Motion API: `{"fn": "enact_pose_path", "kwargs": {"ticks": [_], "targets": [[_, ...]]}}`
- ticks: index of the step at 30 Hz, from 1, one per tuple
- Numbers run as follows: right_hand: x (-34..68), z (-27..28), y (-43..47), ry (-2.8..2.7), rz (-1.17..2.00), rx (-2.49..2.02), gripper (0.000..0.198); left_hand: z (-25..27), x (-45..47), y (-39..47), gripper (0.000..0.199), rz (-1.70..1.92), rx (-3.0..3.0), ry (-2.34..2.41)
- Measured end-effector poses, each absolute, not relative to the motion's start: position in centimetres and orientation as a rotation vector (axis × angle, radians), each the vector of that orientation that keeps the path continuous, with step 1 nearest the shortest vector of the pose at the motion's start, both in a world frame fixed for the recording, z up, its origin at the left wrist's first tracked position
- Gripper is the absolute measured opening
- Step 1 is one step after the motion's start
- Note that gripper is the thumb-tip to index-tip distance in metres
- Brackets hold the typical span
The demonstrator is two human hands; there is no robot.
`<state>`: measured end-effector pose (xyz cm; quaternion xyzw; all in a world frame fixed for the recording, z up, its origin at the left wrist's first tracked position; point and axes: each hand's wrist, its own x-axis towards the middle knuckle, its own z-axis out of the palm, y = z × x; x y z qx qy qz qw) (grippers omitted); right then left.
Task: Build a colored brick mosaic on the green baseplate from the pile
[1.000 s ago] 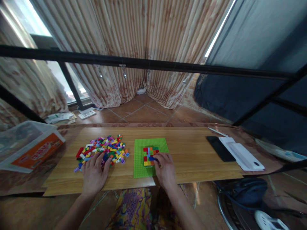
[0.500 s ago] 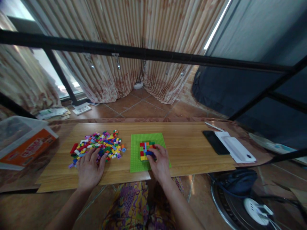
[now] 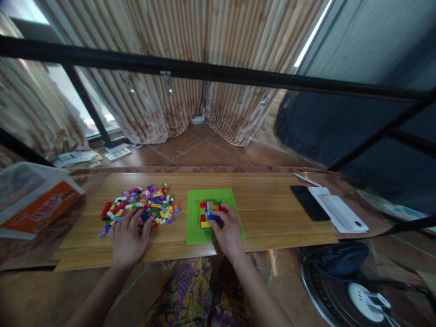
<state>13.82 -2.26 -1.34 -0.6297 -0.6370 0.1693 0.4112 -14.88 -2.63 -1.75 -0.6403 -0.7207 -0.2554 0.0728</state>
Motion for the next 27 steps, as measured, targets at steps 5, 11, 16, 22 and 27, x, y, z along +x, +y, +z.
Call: {"fn": "enact_pose_path", "kwargs": {"ticks": [5, 11, 16, 22, 27], "targets": [[14.0, -1.1, -1.9, -1.519, 0.435, -1.589, 0.034, -1.6, -14.8, -2.7, 0.047, -0.772, -1.92, -2.153], [13.7, -2.0, -0.6, -1.464, 0.312, -1.718, 0.055, -1.8, -14.8, -2.7, 0.047, -0.763, -1.919, -2.141], [12.9, -2.6, -0.5, -1.471, 0.297, -1.777, 0.061, -1.9, -14.8, -2.6, 0.046, -0.789, -1.923, -2.147], [12.8, -2.6, -0.7, -1.417, 0.352, -1.766, 0.063, -1.9, -14.8, -2.7, 0.044, -0.83, -1.929, -2.164], [12.8, -2.1, -0.8, -1.383, 0.42, -1.796, 0.065, -1.9, -14.9, -2.7, 0.044, -0.814, -1.933, -2.158]]}}
